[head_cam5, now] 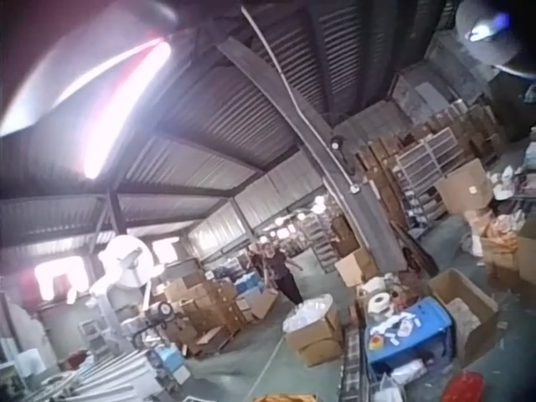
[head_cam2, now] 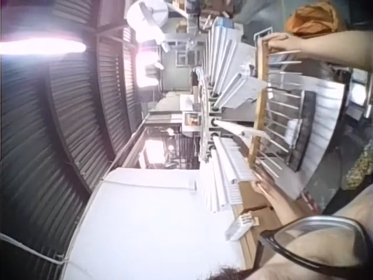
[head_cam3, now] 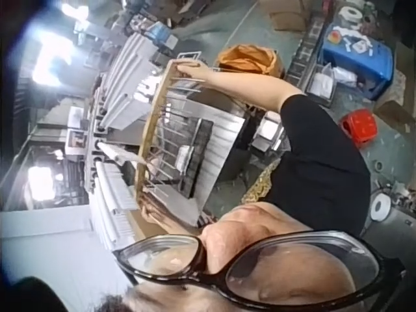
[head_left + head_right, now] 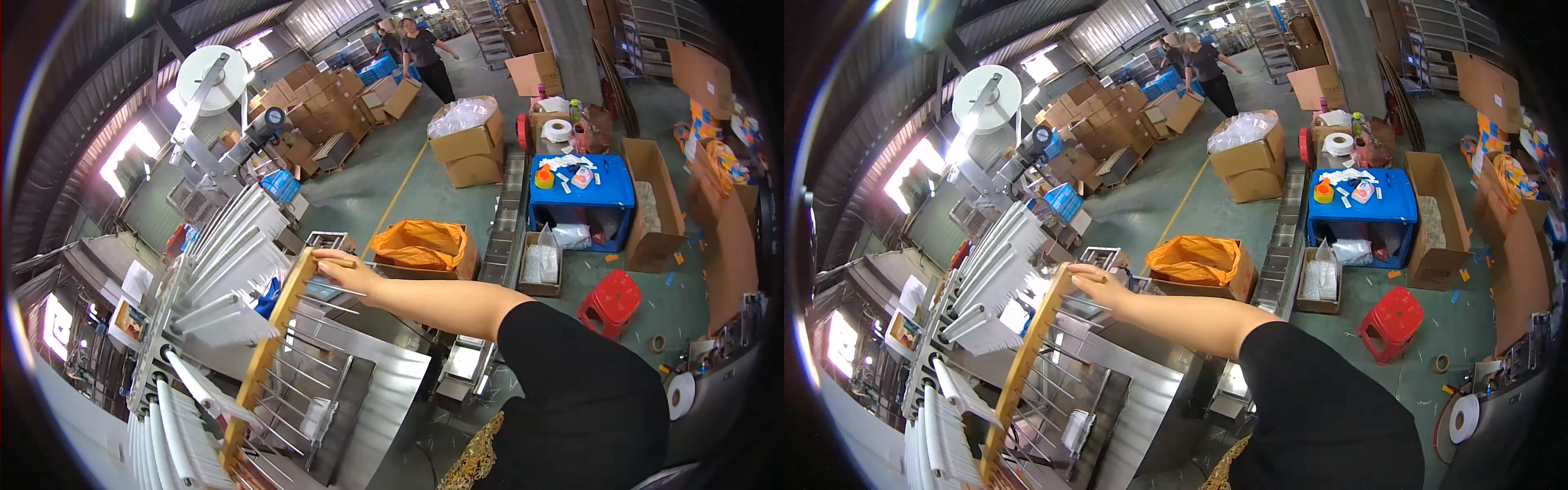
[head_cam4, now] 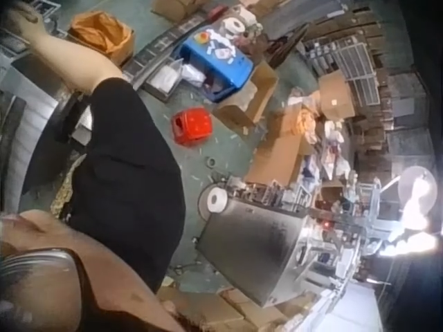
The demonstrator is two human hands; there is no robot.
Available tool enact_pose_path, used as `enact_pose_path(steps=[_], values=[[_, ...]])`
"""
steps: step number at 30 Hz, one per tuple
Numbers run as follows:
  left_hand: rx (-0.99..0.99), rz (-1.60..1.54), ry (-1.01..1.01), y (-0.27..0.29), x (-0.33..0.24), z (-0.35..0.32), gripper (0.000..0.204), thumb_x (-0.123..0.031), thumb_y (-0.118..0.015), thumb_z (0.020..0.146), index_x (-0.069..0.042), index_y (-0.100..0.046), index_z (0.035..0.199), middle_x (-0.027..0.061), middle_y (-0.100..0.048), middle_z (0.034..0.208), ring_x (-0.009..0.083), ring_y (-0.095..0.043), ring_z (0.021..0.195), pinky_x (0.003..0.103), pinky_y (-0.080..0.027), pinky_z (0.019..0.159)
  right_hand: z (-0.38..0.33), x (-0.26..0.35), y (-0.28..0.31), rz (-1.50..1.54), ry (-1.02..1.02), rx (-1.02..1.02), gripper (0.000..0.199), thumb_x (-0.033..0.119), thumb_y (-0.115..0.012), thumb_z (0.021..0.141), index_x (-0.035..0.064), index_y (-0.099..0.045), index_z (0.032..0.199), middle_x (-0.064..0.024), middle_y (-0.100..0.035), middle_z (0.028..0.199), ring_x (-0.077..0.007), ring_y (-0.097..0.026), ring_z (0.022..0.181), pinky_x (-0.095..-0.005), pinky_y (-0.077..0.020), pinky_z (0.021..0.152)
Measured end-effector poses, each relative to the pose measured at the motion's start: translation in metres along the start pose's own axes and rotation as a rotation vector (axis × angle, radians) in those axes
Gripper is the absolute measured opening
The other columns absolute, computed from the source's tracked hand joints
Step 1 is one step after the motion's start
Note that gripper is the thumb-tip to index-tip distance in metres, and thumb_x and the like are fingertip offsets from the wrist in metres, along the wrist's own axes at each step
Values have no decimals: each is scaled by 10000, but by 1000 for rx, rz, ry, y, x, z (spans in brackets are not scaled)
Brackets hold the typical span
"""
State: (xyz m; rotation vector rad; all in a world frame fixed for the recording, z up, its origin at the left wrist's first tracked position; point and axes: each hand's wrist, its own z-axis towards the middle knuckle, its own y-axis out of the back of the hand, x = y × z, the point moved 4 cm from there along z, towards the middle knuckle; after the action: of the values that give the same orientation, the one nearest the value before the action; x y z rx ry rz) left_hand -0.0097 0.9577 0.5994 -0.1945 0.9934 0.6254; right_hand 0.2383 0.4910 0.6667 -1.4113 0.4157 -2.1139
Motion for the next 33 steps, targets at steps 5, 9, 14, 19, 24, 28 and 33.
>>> enact_pose_path(steps=[5, 9, 14, 19, 24, 28, 33], values=[[66, -112, 43, -34, -21, -24, 355, -139, -540, 803, -1, -446, 1117, 220, -474, 1151, 270, -542, 917, 313, -501, 698, -60, 47, 38, -337, 301, -45, 249, 236, -435, 847, 27, -567, 879, -95, -537, 1088, -171, -475, 1027, -299, -355, 894], [124, -199, 95, -61, -45, -58, 358, -150, -546, 802, -1, -447, 1112, 223, -474, 1150, 269, -543, 915, 311, -502, 693, -109, 74, 86, -306, 274, -245, 208, 165, -413, 827, 23, -538, 740, -114, -567, 1011, -192, -511, 963, -309, -382, 871], [185, -299, 179, -84, -73, -104, 362, -165, -553, 800, 0, -448, 1105, 226, -473, 1148, 268, -543, 913, 307, -503, 687, -160, 98, 123, -102, 244, -485, 202, 124, -420, 817, 33, -517, 665, -124, -585, 946, -195, -536, 906, -315, -417, 818], [252, -402, 277, -99, -82, -131, 367, -180, -560, 799, 1, -449, 1098, 229, -473, 1147, 267, -543, 910, 304, -504, 680, -197, 111, 163, -197, 368, -638, 281, 133, -421, 817, 36, -467, 557, -152, -614, 870, -228, -542, 939, -335, -396, 849], [559, -360, 131, -122, -135, -141, 443, -289, -557, 807, 1, -419, 1112, 262, -495, 1093, 252, -595, 770, 282, -519, 593, -230, 136, 168, -175, 449, -713, 231, 164, -426, 837, 44, -474, 645, -137, -610, 801, -216, -558, 878, -327, -404, 824], [533, -287, 591, -131, -135, -139, 544, -414, -510, 816, 32, -394, 1104, 273, -515, 1050, 251, -601, 730, 296, -521, 595, -244, 135, 174, -240, 427, -779, 180, 190, -435, 846, 61, -505, 741, -104, -610, 780, -143, -537, 757, -280, -406, 727], [271, -292, -279, -126, -124, -143, 394, -276, -533, 829, 80, -474, 987, 239, -558, 944, 263, -595, 731, 311, -517, 634, -242, 129, 152, -359, 297, -800, 220, 253, -440, 846, 82, -527, 738, -48, -588, 718, -94, -479, 613, -232, -385, 620]])
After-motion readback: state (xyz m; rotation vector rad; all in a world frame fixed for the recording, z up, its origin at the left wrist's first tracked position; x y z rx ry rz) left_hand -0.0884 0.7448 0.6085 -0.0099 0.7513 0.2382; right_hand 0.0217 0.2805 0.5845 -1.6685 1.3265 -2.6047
